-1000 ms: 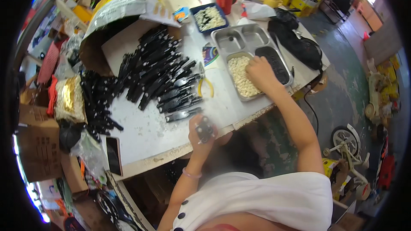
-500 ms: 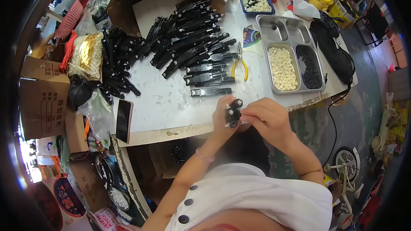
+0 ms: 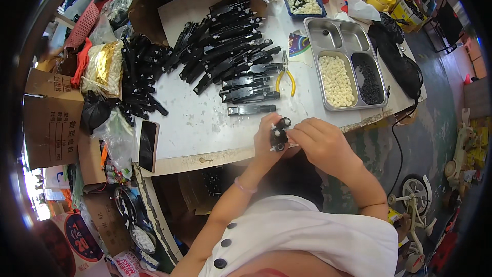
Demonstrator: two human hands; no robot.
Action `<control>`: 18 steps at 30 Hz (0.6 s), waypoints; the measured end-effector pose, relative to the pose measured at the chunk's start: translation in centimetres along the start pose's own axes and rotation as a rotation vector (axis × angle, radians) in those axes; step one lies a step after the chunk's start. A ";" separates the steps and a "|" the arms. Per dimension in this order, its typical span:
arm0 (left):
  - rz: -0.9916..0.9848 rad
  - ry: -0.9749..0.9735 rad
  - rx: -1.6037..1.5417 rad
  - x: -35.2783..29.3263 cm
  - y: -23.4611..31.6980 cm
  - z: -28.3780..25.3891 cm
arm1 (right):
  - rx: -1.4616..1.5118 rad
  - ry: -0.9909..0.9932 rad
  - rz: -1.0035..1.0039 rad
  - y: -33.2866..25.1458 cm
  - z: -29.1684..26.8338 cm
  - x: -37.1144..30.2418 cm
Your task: Assembling small black plastic components by inserting metal pins using pliers at a workbench.
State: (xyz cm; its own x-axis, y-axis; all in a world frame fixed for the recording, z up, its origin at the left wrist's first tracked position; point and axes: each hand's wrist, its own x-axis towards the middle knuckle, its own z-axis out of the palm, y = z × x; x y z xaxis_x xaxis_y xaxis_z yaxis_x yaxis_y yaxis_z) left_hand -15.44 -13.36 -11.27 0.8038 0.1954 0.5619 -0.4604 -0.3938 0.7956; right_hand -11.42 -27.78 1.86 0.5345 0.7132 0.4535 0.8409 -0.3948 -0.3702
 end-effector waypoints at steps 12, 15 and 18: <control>-0.002 0.029 -0.036 -0.1 0.4 0.1 | -0.649 -0.511 -0.281 -2.7 -1.0 2.3; -0.066 0.045 -0.006 -0.3 0.1 0.5 | -0.578 -0.448 -0.201 -2.1 -0.8 2.4; -0.149 0.023 -0.018 -0.2 0.4 -0.1 | -0.271 -0.398 -0.086 0.4 -1.5 3.3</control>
State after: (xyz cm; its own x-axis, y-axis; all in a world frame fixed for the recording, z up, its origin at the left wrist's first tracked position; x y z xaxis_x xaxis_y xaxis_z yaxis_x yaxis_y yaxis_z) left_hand -15.80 -13.44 -11.00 0.8549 0.2714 0.4422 -0.3435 -0.3428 0.8744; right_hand -9.17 -26.46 4.46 0.4326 0.8950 0.1085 0.9007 -0.4237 -0.0962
